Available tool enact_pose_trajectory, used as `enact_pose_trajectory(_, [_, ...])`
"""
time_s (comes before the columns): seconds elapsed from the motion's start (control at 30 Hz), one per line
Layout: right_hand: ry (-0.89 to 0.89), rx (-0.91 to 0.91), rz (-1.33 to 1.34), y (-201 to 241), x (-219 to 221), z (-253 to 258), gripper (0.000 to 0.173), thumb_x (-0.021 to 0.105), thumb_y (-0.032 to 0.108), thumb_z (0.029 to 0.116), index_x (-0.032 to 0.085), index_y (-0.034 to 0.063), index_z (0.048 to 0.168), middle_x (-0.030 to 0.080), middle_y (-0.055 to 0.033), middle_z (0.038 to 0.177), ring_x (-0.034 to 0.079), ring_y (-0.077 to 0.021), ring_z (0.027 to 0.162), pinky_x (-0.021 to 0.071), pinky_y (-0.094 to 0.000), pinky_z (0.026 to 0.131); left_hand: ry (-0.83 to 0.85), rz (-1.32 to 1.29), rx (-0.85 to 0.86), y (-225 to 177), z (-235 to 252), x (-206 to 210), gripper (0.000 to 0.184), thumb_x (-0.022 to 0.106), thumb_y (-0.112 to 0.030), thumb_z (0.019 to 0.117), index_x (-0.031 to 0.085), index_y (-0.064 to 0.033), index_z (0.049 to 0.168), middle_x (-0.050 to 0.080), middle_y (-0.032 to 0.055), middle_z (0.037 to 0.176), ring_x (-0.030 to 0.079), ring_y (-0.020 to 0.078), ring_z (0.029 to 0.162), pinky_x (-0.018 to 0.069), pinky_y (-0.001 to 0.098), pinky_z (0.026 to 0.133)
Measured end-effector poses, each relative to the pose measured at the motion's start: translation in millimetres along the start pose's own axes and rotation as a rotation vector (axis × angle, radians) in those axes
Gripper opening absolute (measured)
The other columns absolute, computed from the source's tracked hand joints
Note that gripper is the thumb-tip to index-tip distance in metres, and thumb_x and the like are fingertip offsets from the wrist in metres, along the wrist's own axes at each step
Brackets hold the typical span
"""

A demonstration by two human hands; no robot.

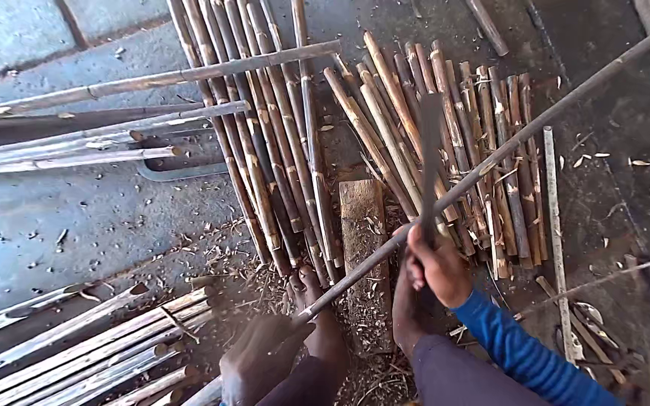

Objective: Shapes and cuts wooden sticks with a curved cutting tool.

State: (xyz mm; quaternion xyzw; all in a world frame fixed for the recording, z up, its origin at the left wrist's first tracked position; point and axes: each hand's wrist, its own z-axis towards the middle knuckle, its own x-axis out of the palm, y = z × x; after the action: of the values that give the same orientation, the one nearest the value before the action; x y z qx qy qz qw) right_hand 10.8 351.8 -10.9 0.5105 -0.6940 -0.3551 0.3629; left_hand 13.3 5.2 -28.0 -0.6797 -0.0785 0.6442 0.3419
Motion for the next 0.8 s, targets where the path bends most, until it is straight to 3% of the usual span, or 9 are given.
enact_pose_trajectory(0.1, [0.173, -0.148, -0.445, -10.2, -22.9, -4.8, 0.046, 0.048, 0.051, 0.1058, 0.07, 0.0119, 0.099, 0.059, 0.001, 0.061, 0.056, -0.0101, 0.049, 0.0515, -0.0323, 0.049, 0.091, 0.004, 0.009, 1.5, 9.2, -4.1, 0.049, 0.066, -0.057, 0.0944, 0.073, -0.0093, 0.095, 0.069, 0.0079, 0.076, 0.065, 0.0167, 0.061, 0.0543, 0.0377, 0.054])
enact_pose_trajectory(0.17, [-0.052, -0.25, -0.429, -8.9, -48.5, -1.2, 0.035, 0.052, 0.038, 0.1052, 0.073, 0.0113, 0.096, 0.061, 0.0019, 0.063, 0.055, -0.0083, 0.049, 0.0515, -0.0307, 0.047, 0.109, 0.025, 0.014, 6.0, 6.6, -15.0, 0.05, 0.061, -0.058, 0.0972, 0.074, -0.0096, 0.097, 0.071, 0.008, 0.076, 0.067, 0.0177, 0.063, 0.0554, 0.0385, 0.056])
enact_pose_trajectory(0.23, [-0.189, -0.21, -0.439, -14.9, -49.1, -3.3, 0.046, 0.043, 0.048, 0.1078, 0.064, 0.0115, 0.09, 0.056, -0.0008, 0.06, 0.054, -0.012, 0.046, 0.0515, -0.0327, 0.044, 0.093, 0.026, 0.004, 8.4, 1.7, -21.8, 0.05, 0.063, -0.059, 0.0961, 0.073, -0.01, 0.096, 0.069, 0.007, 0.075, 0.065, 0.0161, 0.062, 0.0543, 0.0365, 0.055])
enact_pose_trajectory(0.33, [0.089, -0.201, -0.731, -35.7, -16.5, -27.0, 0.053, 0.041, 0.05, 0.1076, 0.072, 0.0096, 0.092, 0.065, -0.0066, 0.067, 0.067, -0.0225, 0.062, 0.0556, -0.05, 0.058, 0.135, -0.003, 0.025, 15.2, 0.0, -20.1, 0.049, 0.065, -0.055, 0.0966, 0.073, -0.006, 0.095, 0.07, 0.0102, 0.074, 0.066, 0.0166, 0.06, 0.0551, 0.0363, 0.055])
enact_pose_trajectory(0.47, [-0.137, -0.192, -0.538, -30.0, -20.5, -11.6, 0.046, 0.05, 0.047, 0.1055, 0.066, 0.0094, 0.084, 0.056, -0.0008, 0.059, 0.054, -0.0122, 0.048, 0.0513, -0.0336, 0.046, 0.162, 0.02, 0.028, 11.8, 3.2, -23.7, 0.05, 0.06, -0.055, 0.0997, 0.071, -0.0064, 0.091, 0.067, 0.0088, 0.07, 0.063, 0.0157, 0.056, 0.0518, 0.0352, 0.051])
enact_pose_trajectory(0.57, [0.119, -0.196, -0.835, -38.0, -8.3, -25.9, 0.059, 0.039, 0.059, 0.1055, 0.073, 0.0129, 0.09, 0.065, -0.0061, 0.066, 0.068, -0.0248, 0.063, 0.0564, -0.0536, 0.06, 0.181, 0.005, 0.046, 12.3, 7.7, -25.1, 0.051, 0.06, -0.052, 0.1007, 0.072, -0.0046, 0.089, 0.067, 0.0094, 0.067, 0.062, 0.0159, 0.055, 0.0524, 0.0356, 0.051])
enact_pose_trajectory(0.7, [-0.145, -0.142, -0.556, -35.0, -23.4, -15.4, 0.053, 0.046, 0.054, 0.1049, 0.066, 0.0099, 0.084, 0.056, -0.002, 0.059, 0.055, -0.0139, 0.049, 0.0515, -0.0367, 0.048, 0.218, -0.019, 0.044, 12.7, 7.6, -24.2, 0.051, 0.057, -0.053, 0.1021, 0.073, -0.0059, 0.092, 0.068, 0.0096, 0.068, 0.063, 0.0156, 0.055, 0.0521, 0.0353, 0.051])
enact_pose_trajectory(0.77, [0.017, -0.142, -0.729, -39.3, -14.1, -23.5, 0.054, 0.043, 0.054, 0.1053, 0.074, 0.0113, 0.092, 0.067, -0.0055, 0.07, 0.067, -0.0206, 0.065, 0.0583, -0.0479, 0.064, 0.228, -0.021, 0.043, 13.3, 9.8, -25.3, 0.051, 0.057, -0.053, 0.1019, 0.074, -0.006, 0.093, 0.069, 0.0095, 0.068, 0.064, 0.0154, 0.055, 0.0527, 0.0356, 0.051])
enact_pose_trajectory(0.8, [0.066, -0.181, -0.798, -44.1, -8.9, -27.4, 0.059, 0.041, 0.059, 0.1052, 0.073, 0.0117, 0.089, 0.065, -0.0066, 0.066, 0.067, -0.0237, 0.063, 0.0558, -0.0516, 0.06, 0.235, -0.03, 0.046, 13.7, 12.6, -26.0, 0.051, 0.06, -0.053, 0.1005, 0.074, -0.0051, 0.093, 0.068, 0.0095, 0.067, 0.063, 0.0152, 0.054, 0.0524, 0.0356, 0.051])
